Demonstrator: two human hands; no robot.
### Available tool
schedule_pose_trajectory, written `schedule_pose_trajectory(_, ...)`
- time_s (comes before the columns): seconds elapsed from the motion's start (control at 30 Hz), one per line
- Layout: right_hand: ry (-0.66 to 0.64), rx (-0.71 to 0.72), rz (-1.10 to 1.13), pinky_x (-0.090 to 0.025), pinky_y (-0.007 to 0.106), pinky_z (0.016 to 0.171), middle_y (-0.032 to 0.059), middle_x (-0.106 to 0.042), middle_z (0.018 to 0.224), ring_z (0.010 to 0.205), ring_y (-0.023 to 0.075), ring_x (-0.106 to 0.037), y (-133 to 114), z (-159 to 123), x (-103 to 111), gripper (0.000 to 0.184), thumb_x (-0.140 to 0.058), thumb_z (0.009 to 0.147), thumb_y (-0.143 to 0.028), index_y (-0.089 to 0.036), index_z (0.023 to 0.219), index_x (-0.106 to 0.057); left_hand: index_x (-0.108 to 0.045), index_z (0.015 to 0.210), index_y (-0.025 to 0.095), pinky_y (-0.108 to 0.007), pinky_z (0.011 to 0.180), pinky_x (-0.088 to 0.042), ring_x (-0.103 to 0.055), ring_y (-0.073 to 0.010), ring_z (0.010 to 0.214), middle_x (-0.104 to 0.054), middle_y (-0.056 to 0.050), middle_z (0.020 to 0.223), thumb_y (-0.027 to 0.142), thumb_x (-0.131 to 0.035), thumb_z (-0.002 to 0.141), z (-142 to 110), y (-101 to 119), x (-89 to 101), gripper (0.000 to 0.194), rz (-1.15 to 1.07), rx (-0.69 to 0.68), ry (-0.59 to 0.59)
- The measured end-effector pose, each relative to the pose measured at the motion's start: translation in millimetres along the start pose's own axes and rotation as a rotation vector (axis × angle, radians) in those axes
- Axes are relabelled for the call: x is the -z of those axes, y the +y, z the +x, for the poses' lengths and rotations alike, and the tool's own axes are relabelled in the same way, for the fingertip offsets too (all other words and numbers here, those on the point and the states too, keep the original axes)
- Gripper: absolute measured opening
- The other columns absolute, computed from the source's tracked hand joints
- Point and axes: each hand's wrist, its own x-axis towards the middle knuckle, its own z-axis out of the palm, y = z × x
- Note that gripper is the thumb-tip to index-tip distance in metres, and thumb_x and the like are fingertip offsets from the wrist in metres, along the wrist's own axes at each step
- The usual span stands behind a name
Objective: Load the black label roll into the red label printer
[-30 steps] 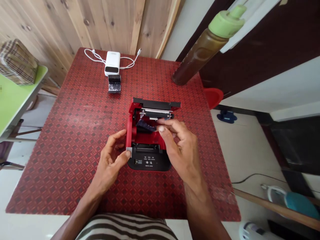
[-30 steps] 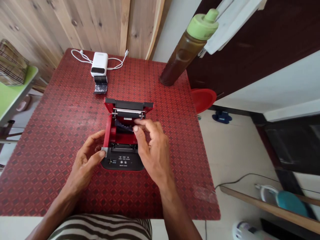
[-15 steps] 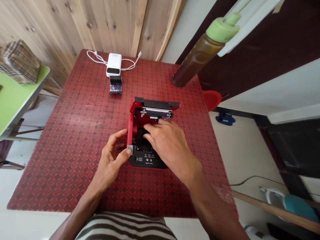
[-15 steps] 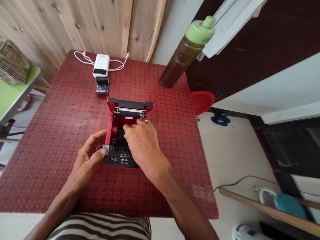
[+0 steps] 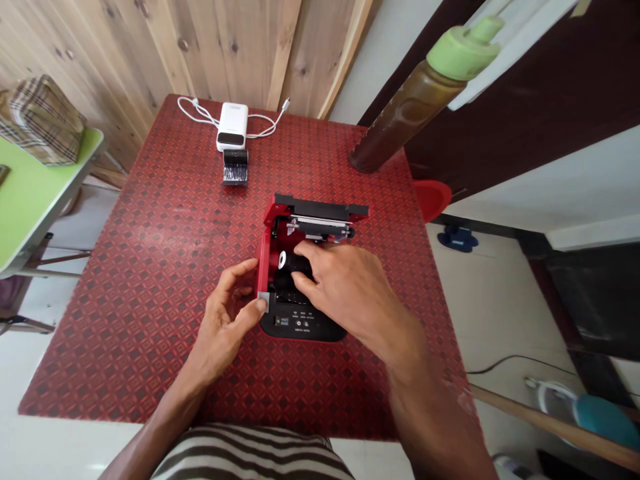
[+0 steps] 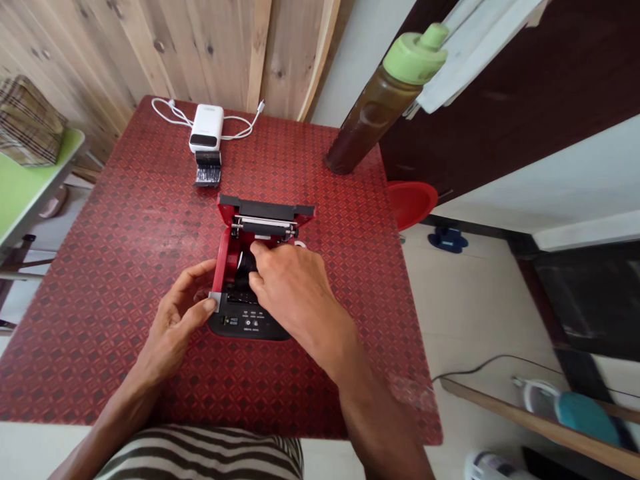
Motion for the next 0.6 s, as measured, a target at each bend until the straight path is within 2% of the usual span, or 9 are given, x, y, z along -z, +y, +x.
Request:
schedule_pose_trajectory(0.13, 0.38, 0.004, 0.272, -0.049, 0.034, 0.063, -0.001, -0.07, 0.069, 0.06, 0.0187, -0.064, 13.5, -34.7, -5.6, 0.013, -0.075, 0.095, -0.026, -0.026, 0.106, -0.081, -0.067, 0.147, 0.026, -0.043, 0.095, -0.062, -0.077, -0.0278, 0.108, -0.08, -0.011, 0.136, 0.05, -0.083, 0.098, 0.7, -0.1, -0.1, 0.057, 0.011, -0.009, 0.003)
schedule_pose_trajectory(0.23, 0.542, -0.067, 0.559, -0.049, 0.031, 0.061, -0.0055, -0.064, 0.069, 0.058, 0.015, -0.057, 32.8, -62.9, -9.5, 0.017, -0.079, 0.096, -0.029, -0.03, 0.112, -0.081, -0.068, 0.146, 0.027, -0.043, 0.096, -0.062, -0.078, -0.0275, 0.11, -0.079, -0.01, 0.139, 0.05, -0.082, 0.099, 1.1, -1.5, 1.0, 0.055, 0.011, -0.022, 0.005)
schedule_pose_trajectory(0.33, 0.688, -0.31, 0.744, -0.048, 0.03, 0.057, -0.0059, -0.064, 0.074, 0.06, 0.0148, -0.057, 54.8, -81.2, -23.0, 0.021, -0.086, 0.089, -0.036, -0.03, 0.108, -0.079, -0.068, 0.148, 0.027, -0.041, 0.096, -0.062, -0.078, -0.0274, 0.113, -0.078, -0.01, 0.143, 0.05, -0.082, 0.099, 1.1, -3.7, 2.7, 0.056, 0.019, -0.031, 0.007)
schedule_pose_trajectory(0.43, 0.876, -0.613, 0.79, -0.047, 0.03, 0.055, -0.0068, -0.06, 0.07, 0.057, 0.0153, -0.056, 65.2, -87.2, -49.6, 0.025, -0.087, 0.085, -0.043, -0.027, 0.097, -0.072, -0.07, 0.148, 0.029, -0.038, 0.093, -0.062, -0.075, -0.03, 0.125, -0.076, -0.009, 0.148, 0.048, -0.083, 0.099, 1.0, -5.6, 3.7, 0.055, 0.036, -0.04, 0.026)
schedule_pose_trajectory(0.5, 0.946, -0.748, 0.74, -0.048, 0.031, 0.057, -0.0068, -0.061, 0.069, 0.057, 0.0161, -0.058, 60.3, -87.4, -71.3, 0.027, -0.086, 0.086, -0.045, -0.027, 0.096, -0.069, -0.071, 0.147, 0.029, -0.037, 0.093, -0.062, -0.072, -0.0315, 0.135, -0.075, -0.008, 0.151, 0.047, -0.084, 0.098, 1.1, -6.7, 4.1, 0.054, 0.037, -0.053, 0.038)
schedule_pose_trajectory(0.53, 0.942, -0.77, 0.715, -0.048, 0.031, 0.057, -0.0065, -0.062, 0.069, 0.057, 0.0165, -0.059, 54.7, -87.4, -81.9, 0.027, -0.085, 0.086, -0.045, -0.026, 0.097, -0.069, -0.071, 0.147, 0.03, -0.036, 0.093, -0.062, -0.071, -0.0315, 0.137, -0.075, -0.008, 0.151, 0.046, -0.084, 0.098, 1.1, -7.1, 4.2, 0.053, 0.036, -0.059, 0.04)
schedule_pose_trajectory(0.6, 0.863, -0.709, 0.709, -0.05, 0.031, 0.058, -0.0056, -0.065, 0.069, 0.056, 0.0172, -0.061, 40.5, -88.5, -99.8, 0.025, -0.083, 0.089, -0.043, -0.026, 0.1, -0.069, -0.071, 0.148, 0.03, -0.036, 0.095, -0.061, -0.073, -0.03, 0.132, -0.076, -0.008, 0.15, 0.045, -0.083, 0.099, 1.3, -8.0, 4.6, 0.054, 0.035, -0.062, 0.037)
